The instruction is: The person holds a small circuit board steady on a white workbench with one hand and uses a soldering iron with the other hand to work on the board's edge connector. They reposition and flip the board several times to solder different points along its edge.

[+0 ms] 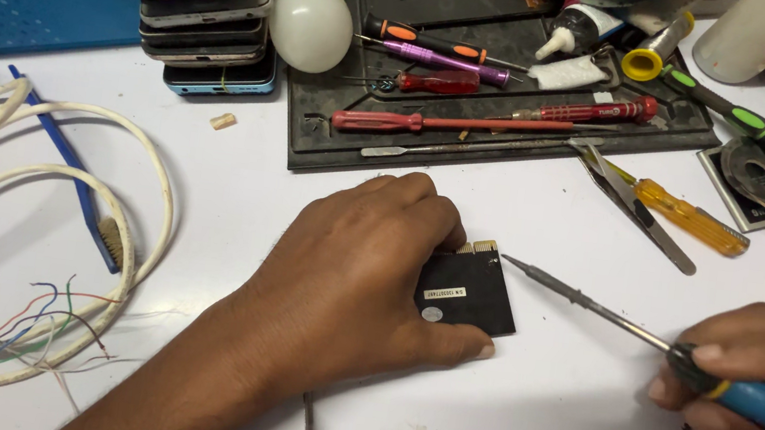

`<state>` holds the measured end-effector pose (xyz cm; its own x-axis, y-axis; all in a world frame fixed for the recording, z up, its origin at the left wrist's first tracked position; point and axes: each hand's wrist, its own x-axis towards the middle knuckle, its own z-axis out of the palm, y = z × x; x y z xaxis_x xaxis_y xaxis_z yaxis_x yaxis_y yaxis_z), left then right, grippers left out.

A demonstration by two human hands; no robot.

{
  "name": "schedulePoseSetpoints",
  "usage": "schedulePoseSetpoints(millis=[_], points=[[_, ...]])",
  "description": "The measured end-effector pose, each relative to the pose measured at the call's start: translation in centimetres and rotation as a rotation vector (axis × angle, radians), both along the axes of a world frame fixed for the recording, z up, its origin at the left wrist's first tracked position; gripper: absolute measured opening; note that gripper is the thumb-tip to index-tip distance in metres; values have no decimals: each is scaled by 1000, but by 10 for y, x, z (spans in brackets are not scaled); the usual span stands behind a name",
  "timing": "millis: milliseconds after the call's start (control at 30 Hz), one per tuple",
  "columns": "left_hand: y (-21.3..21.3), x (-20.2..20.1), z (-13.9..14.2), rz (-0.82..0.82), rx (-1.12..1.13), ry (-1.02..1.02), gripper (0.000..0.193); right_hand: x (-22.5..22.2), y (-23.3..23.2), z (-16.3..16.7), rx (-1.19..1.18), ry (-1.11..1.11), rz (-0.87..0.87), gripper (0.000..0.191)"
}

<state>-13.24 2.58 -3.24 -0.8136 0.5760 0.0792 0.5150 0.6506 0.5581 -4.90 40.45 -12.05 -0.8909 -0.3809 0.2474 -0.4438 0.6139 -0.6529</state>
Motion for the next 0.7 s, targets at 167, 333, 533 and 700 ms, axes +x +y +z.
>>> schedulePoseSetpoints(millis=[167,333,533,700], points=[[0,-2,-1,7,-5,-24,54,5,0,-9,28,56,-63,44],[1,-3,2,19,-46,-72,55,13,-10,-10,17,61,-102,55],[2,-3,3,18,-45,-77,56,9,-16,-5,80,99,-85,58],[2,-2,4,18,-37,-85,56,5,-8,-6,106,115,-2,58]])
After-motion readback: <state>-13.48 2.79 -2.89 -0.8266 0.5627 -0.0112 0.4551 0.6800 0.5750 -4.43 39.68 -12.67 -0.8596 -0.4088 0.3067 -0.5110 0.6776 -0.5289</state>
